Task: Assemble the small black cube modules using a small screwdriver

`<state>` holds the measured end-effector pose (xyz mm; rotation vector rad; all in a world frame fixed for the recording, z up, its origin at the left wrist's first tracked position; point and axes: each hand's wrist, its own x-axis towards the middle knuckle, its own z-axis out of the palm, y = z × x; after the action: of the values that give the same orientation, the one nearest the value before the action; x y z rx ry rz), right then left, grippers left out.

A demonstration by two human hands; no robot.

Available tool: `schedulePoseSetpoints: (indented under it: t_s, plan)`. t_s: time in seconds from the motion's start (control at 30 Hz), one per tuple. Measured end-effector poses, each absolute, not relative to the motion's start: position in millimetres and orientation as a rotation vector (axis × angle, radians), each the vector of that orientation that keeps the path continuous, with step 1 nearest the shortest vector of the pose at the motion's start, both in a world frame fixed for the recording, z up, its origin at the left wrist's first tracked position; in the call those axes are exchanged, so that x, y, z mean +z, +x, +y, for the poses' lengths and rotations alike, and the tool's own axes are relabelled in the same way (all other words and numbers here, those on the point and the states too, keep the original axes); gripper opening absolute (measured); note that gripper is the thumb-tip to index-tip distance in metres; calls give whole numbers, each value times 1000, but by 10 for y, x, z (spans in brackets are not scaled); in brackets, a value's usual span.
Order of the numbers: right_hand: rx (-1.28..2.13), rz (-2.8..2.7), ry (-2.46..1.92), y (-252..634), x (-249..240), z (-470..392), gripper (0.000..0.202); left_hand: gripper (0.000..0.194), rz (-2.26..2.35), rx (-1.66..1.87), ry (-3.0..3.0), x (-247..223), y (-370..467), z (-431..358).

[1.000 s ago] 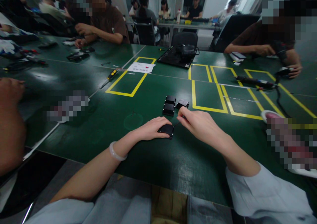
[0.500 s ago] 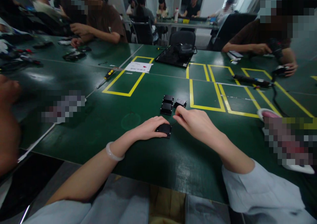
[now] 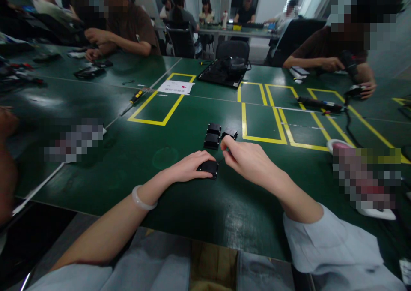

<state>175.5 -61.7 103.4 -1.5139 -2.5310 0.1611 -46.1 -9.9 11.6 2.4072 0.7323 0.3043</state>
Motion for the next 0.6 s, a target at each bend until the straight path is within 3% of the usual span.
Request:
schedulePoseSetpoints:
  t_s: [0.3, 0.6]
  plan:
    - [181, -2550, -1565, 1759, 1038, -600, 25, 41, 720, 309, 2412, 104, -464, -97]
    - [230, -2507, -1497, 1762, 1040, -626, 17, 39, 727, 315, 2399, 122, -463, -101]
